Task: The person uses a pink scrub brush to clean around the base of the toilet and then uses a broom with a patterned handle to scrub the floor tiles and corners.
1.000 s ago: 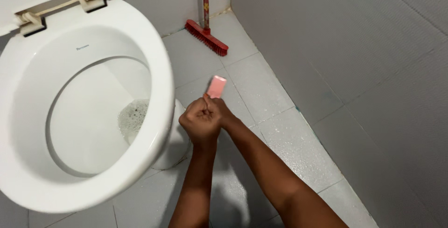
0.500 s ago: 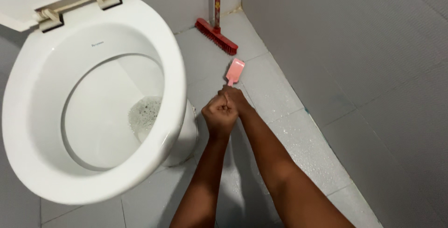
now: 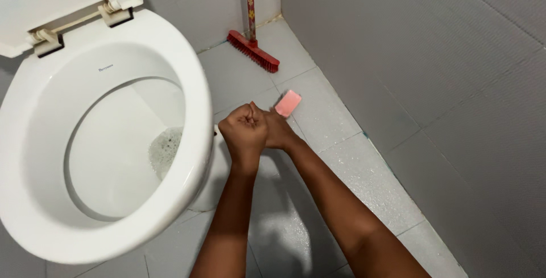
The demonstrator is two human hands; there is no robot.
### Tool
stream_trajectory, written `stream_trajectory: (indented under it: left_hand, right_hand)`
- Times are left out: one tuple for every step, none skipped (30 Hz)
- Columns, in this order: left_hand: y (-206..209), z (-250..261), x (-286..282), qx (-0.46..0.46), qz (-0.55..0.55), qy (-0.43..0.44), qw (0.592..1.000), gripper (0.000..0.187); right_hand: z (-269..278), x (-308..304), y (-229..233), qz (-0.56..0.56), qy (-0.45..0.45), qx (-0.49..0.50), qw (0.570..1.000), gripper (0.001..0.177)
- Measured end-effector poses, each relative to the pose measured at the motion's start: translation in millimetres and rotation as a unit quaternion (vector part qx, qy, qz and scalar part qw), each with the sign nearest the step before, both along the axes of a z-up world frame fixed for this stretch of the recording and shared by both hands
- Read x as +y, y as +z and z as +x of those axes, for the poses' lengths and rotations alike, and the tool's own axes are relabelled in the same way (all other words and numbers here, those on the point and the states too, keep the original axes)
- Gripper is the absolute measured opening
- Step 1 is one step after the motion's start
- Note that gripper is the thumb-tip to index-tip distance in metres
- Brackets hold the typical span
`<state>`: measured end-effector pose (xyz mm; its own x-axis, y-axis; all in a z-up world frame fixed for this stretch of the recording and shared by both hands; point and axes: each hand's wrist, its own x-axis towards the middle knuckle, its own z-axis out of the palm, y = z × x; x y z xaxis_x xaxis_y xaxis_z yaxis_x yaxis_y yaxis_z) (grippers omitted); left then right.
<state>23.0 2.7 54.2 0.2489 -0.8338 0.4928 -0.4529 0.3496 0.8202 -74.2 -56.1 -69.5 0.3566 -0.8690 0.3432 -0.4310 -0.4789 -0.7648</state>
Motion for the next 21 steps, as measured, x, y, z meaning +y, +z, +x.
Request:
stream_trajectory:
  left_hand:
    - [-8, -2, -2, -0.010, -0.002, 0.002, 1.000, 0.046]
    - [-17, -5, -4, -0.021, -0.005, 0.003, 1.000, 0.044]
    - [-28, -9, -3, -0.022, -0.001, 0.003, 1.000, 0.044]
    - [-40, -15, -1, -0.006, -0.003, -0.016, 1.000, 0.042]
    - [-51, -20, 1, 0.012, -0.006, -0.033, 0.999, 0.041]
    - [-59, -23, 6, 0.013, -0.003, -0.032, 0.999, 0.041]
    - [-62, -28, 6, -0.005, -0.024, -0.026, 0.999, 0.037]
    - [-61, -32, 5, -0.023, -0.045, -0.020, 0.999, 0.034]
    - [-56, -34, 1, -0.021, -0.050, -0.020, 0.998, 0.034]
    - [-49, -35, -2, -0.020, -0.046, -0.021, 0.999, 0.034]
    - [-43, -35, 1, -0.020, -0.035, -0.019, 0.999, 0.033]
    - [-36, -34, 2, -0.020, -0.032, -0.017, 0.999, 0.033]
    - [-25, -30, -2, 0.002, -0.015, -0.022, 1.000, 0.038]
    - [-15, -25, -2, 0.023, 0.001, -0.028, 0.999, 0.042]
    - [-4, -20, -3, 0.023, -0.001, -0.029, 0.999, 0.042]
    - [6, -13, -4, 0.034, 0.037, -0.023, 0.998, 0.045]
    - [14, -9, -6, 0.044, 0.073, -0.017, 0.996, 0.047]
    - [18, -9, -6, 0.045, 0.070, -0.018, 0.996, 0.047]
    - [18, -7, -2, 0.033, 0.084, -0.018, 0.996, 0.049]
    - [16, -6, -1, 0.021, 0.099, -0.018, 0.995, 0.050]
    - [11, -5, 0, 0.021, 0.102, -0.017, 0.994, 0.050]
  right_hand:
    - [-1, -6, -16, -0.001, -0.001, -0.001, 1.000, 0.040]
    - [0, -15, -36, 0.049, -0.018, -0.008, 0.999, 0.033]
    - [1, -21, -60, 0.104, -0.033, -0.016, 0.994, 0.036]
    - [-2, -31, -83, 0.108, -0.033, -0.017, 0.993, 0.036]
    - [-9, -44, -101, 0.080, -0.038, -0.008, 0.996, 0.031]
    - [-13, -49, -116, 0.052, -0.042, 0.000, 0.998, 0.027]
    - [-16, -53, -122, 0.049, -0.044, 0.002, 0.998, 0.027]
    - [-18, -54, -121, 0.050, -0.044, 0.100, 0.993, 0.042]
    - [-18, -55, -115, 0.048, -0.044, 0.195, 0.979, 0.057]
    - [-21, -53, -105, 0.043, -0.046, 0.197, 0.978, 0.057]
    - [-22, -39, -98, 0.043, -0.079, 0.086, 0.992, 0.042]
    - [-23, -25, -90, 0.042, -0.111, -0.026, 0.993, 0.028]
    - [-24, -13, -80, 0.044, -0.110, -0.026, 0.993, 0.028]
    - [-25, -1, -70, 0.017, -0.119, -0.039, 0.992, 0.027]
    - [-26, 7, -58, -0.014, -0.130, -0.051, 0.990, 0.026]
    - [-24, 19, -50, -0.016, -0.131, -0.051, 0.990, 0.026]
    - [-19, 30, -43, -0.018, -0.150, -0.013, 0.988, 0.023]
    - [-17, 34, -38, -0.020, -0.169, 0.024, 0.985, 0.025]
    - [-18, 35, -35, -0.019, -0.170, 0.024, 0.985, 0.025]
    - [-20, 34, -34, -0.004, -0.164, 0.016, 0.986, 0.023]
    - [-21, 33, -36, 0.012, -0.157, 0.008, 0.988, 0.021]
